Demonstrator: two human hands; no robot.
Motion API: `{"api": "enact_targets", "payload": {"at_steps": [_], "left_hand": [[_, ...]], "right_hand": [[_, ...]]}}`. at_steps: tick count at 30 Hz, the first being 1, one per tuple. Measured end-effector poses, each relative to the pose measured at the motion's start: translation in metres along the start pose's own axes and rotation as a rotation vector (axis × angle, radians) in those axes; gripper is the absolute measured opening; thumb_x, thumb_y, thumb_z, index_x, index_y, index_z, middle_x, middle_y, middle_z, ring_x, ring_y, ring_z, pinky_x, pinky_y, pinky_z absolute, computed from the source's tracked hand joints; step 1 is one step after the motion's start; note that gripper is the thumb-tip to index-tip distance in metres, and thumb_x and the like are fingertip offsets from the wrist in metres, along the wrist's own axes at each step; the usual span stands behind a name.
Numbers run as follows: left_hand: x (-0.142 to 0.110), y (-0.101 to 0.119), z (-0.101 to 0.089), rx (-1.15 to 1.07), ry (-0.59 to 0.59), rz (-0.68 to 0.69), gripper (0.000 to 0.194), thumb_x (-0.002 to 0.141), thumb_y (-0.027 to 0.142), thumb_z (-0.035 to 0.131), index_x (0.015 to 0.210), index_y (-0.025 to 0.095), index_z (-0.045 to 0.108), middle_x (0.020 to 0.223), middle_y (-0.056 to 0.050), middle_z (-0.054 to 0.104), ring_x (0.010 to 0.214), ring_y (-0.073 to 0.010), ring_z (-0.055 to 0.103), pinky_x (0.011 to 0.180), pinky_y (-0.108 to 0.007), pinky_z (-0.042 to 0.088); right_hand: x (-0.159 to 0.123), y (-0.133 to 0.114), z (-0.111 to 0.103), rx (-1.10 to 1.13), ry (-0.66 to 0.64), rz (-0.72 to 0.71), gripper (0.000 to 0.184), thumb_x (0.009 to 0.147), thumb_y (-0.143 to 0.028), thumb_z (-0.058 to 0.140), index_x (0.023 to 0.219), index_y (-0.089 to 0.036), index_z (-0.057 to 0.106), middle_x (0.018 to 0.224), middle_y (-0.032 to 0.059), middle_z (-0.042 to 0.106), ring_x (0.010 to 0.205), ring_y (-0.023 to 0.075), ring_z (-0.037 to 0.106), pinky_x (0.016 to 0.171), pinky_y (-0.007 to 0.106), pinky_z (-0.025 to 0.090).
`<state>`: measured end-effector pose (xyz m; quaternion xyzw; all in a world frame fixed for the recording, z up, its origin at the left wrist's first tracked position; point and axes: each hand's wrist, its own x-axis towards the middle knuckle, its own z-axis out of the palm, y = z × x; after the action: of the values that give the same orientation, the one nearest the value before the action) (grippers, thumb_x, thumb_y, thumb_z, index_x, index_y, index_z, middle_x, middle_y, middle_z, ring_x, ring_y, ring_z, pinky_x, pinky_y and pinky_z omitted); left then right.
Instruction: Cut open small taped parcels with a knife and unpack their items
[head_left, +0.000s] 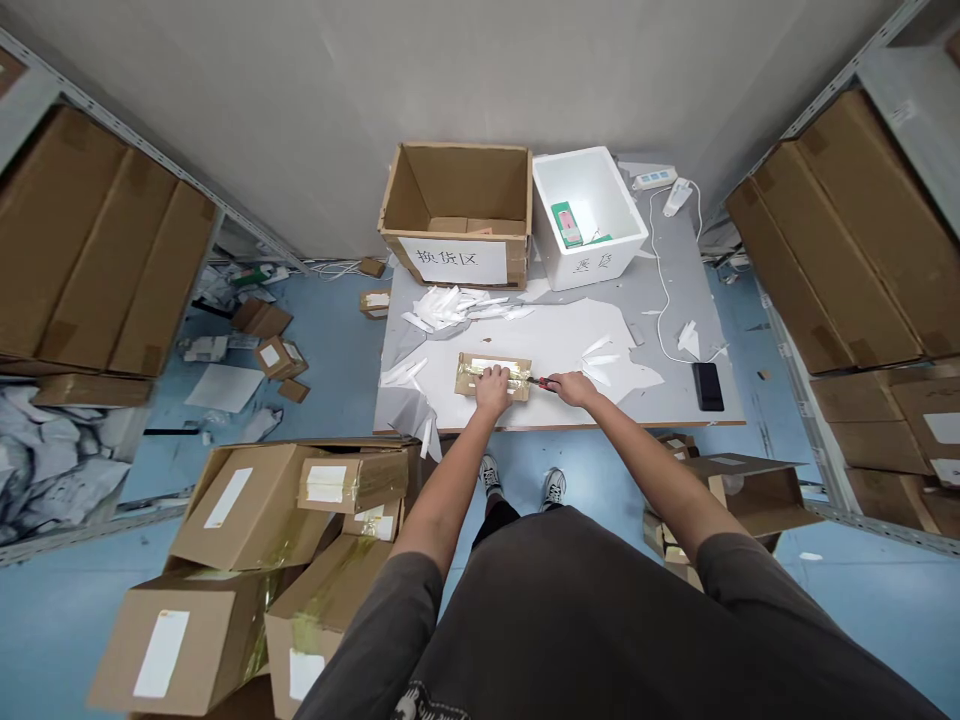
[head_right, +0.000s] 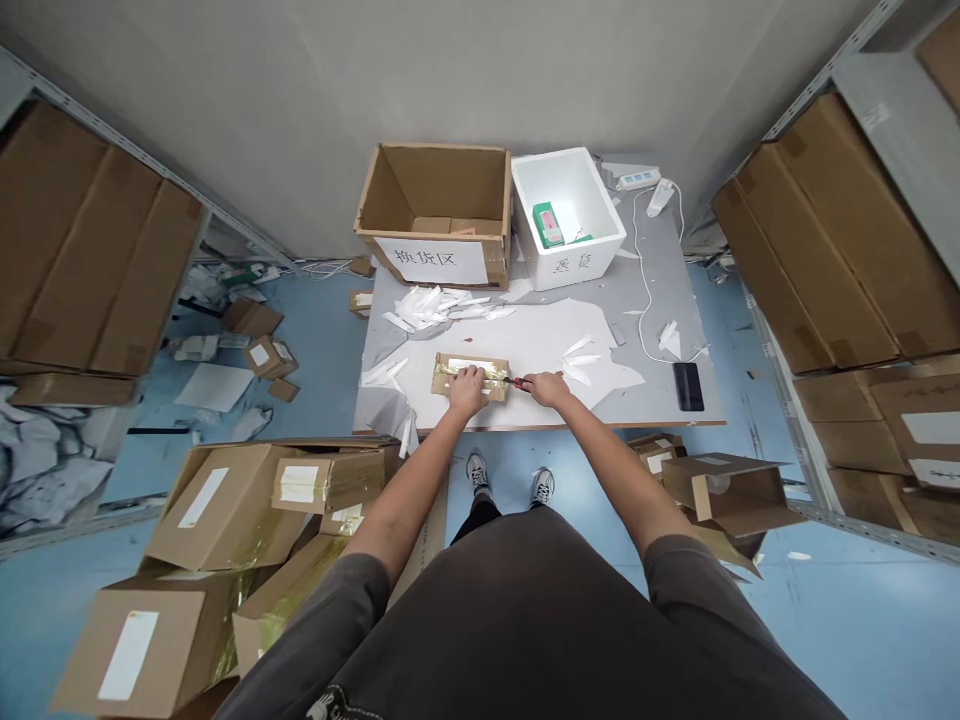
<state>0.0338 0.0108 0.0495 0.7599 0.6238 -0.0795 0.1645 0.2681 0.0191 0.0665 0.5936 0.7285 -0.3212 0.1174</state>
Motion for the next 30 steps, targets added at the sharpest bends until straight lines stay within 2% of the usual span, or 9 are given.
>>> {"api": "enact_targets", "payload": {"at_steps": [2,4,8,14,17,20,22,27,30], "left_hand": [[0.001,-0.001,0.001,-0.023,0.013,0.0,0.057,0.081,0.014,0.074,0.136,0.023,0.059,0.138,-0.016,0.063,0.132,-0.0356,0.053,0.11,-0.052,0.041],[0.0,-0.002,0.002,-0.046,0.024,0.005,0.055,0.082,0.014,0.073,0.134,0.022,0.059,0.137,-0.016,0.063,0.132,-0.0358,0.053,0.11,-0.052,0.04],[-0.003,-0.004,0.002,-0.059,0.024,0.025,0.054,0.083,0.018,0.076,0.134,0.023,0.06,0.137,-0.015,0.063,0.133,-0.0359,0.052,0.112,-0.051,0.038],[-0.009,-0.001,-0.007,-0.055,0.016,0.03,0.056,0.084,0.021,0.079,0.136,0.024,0.059,0.139,-0.016,0.064,0.135,-0.0356,0.052,0.114,-0.053,0.037],[-0.009,0.0,-0.009,-0.091,0.014,0.017,0.061,0.085,0.036,0.085,0.139,0.023,0.059,0.141,-0.017,0.063,0.138,-0.0372,0.051,0.116,-0.053,0.038],[-0.001,-0.007,-0.013,-0.179,0.035,-0.013,0.056,0.098,0.049,0.071,0.147,0.025,0.057,0.14,-0.015,0.065,0.135,-0.0367,0.054,0.111,-0.05,0.043],[0.011,-0.017,-0.017,-0.195,0.054,-0.004,0.051,0.102,0.042,0.065,0.151,0.027,0.056,0.143,-0.014,0.066,0.134,-0.035,0.056,0.108,-0.047,0.046],[0.044,-0.03,-0.027,-0.093,-0.054,0.147,0.067,0.082,0.023,0.086,0.145,0.031,0.063,0.149,-0.01,0.064,0.142,-0.0374,0.05,0.112,-0.048,0.046],[0.054,-0.025,-0.025,-0.043,-0.105,0.194,0.063,0.081,0.02,0.086,0.14,0.026,0.066,0.141,-0.015,0.067,0.136,-0.0378,0.054,0.112,-0.048,0.046]], "right_hand": [[0.001,0.002,0.0,0.069,-0.012,0.002,0.039,0.112,-0.04,0.042,0.118,-0.024,0.077,0.112,0.0091,0.079,0.104,0.0254,0.071,0.087,0.03,0.046],[0.001,0.004,0.002,0.185,-0.042,0.021,0.04,0.111,-0.041,0.042,0.114,-0.022,0.077,0.097,0.0078,0.078,0.087,0.0216,0.071,0.078,0.027,0.046],[0.0,0.002,0.012,0.437,-0.125,0.072,0.04,0.108,-0.046,0.044,0.119,-0.022,0.074,0.071,0.0002,0.067,0.056,0.0164,0.059,0.059,0.024,0.045],[-0.009,-0.003,0.03,0.497,-0.141,0.032,0.035,0.106,-0.041,0.045,0.109,-0.022,0.074,0.062,-0.0042,0.058,0.05,0.014,0.054,0.054,0.022,0.042],[-0.027,0.011,0.037,0.578,-0.063,0.059,0.039,0.106,-0.047,0.044,0.116,-0.023,0.073,0.065,-0.0049,0.059,0.053,0.0141,0.056,0.057,0.022,0.044],[-0.044,0.022,0.041,0.711,0.028,0.098,0.045,0.104,-0.056,0.045,0.124,-0.023,0.07,0.068,-0.0054,0.06,0.056,0.0143,0.057,0.06,0.023,0.048],[-0.049,0.022,0.042,0.831,0.07,0.133,0.05,0.102,-0.063,0.046,0.122,-0.023,0.068,0.069,-0.0048,0.06,0.057,0.0146,0.058,0.061,0.024,0.052],[-0.042,0.005,0.042,1.224,0.25,0.218,0.058,0.101,-0.074,0.041,0.12,-0.023,0.059,0.074,-0.0012,0.064,0.059,0.0168,0.062,0.065,0.03,0.058],[-0.035,-0.001,0.041,1.361,0.327,0.187,0.061,0.098,-0.077,0.045,0.123,-0.024,0.057,0.077,-0.0008,0.066,0.063,0.0176,0.065,0.068,0.032,0.059]]}}
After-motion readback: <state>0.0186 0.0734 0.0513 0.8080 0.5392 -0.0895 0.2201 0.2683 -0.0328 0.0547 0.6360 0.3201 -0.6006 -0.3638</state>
